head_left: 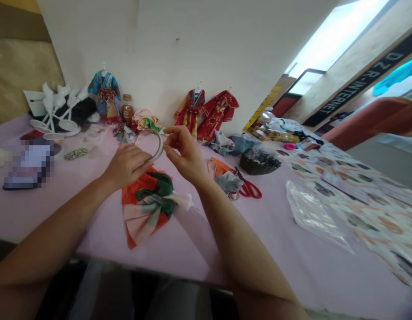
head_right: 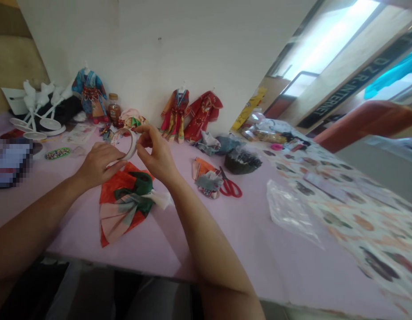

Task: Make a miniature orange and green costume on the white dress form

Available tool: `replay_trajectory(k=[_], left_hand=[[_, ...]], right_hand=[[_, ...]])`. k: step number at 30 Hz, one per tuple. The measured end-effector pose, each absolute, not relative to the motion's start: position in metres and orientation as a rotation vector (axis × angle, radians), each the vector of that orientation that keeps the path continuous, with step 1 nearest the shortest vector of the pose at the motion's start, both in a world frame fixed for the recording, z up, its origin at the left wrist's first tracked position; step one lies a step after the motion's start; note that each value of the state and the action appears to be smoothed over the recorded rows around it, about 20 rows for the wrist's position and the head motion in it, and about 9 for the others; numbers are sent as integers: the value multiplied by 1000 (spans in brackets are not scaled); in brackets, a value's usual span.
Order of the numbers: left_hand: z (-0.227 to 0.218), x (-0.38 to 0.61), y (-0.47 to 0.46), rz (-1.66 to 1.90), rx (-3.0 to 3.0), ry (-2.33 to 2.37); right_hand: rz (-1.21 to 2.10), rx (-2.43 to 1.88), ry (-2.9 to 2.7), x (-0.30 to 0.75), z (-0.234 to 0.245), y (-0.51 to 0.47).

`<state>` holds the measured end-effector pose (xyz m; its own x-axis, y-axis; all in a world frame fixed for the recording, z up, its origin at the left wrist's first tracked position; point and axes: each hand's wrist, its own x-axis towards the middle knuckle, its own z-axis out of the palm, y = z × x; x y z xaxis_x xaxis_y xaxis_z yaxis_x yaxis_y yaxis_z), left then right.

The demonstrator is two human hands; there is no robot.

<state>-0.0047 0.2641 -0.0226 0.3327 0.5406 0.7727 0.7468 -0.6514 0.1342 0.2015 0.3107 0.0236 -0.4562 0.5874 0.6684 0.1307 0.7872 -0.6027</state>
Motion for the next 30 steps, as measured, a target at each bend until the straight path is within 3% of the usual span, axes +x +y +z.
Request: replay_trajectory(k=[10,17,20,24,30], left_hand=[[-19,-1,256,-1552,-2328,-1284],[-22,-7,253,-1526,-2252,-1278],[-20,-8,251,-1509,-2230,-1347],[-18,-3,248,-1497,-2251,-1508],[-21,9,249,-1722,-2288,-1639]], right_hand=[[373,-574,-1984,201,31,296],[-18,-778,-1868,268,74,294],[-90,-1103,-1761,335,73,301],[2,-2250,-1855,402,35,305],[86,-2480,-1887,413,-8,311]])
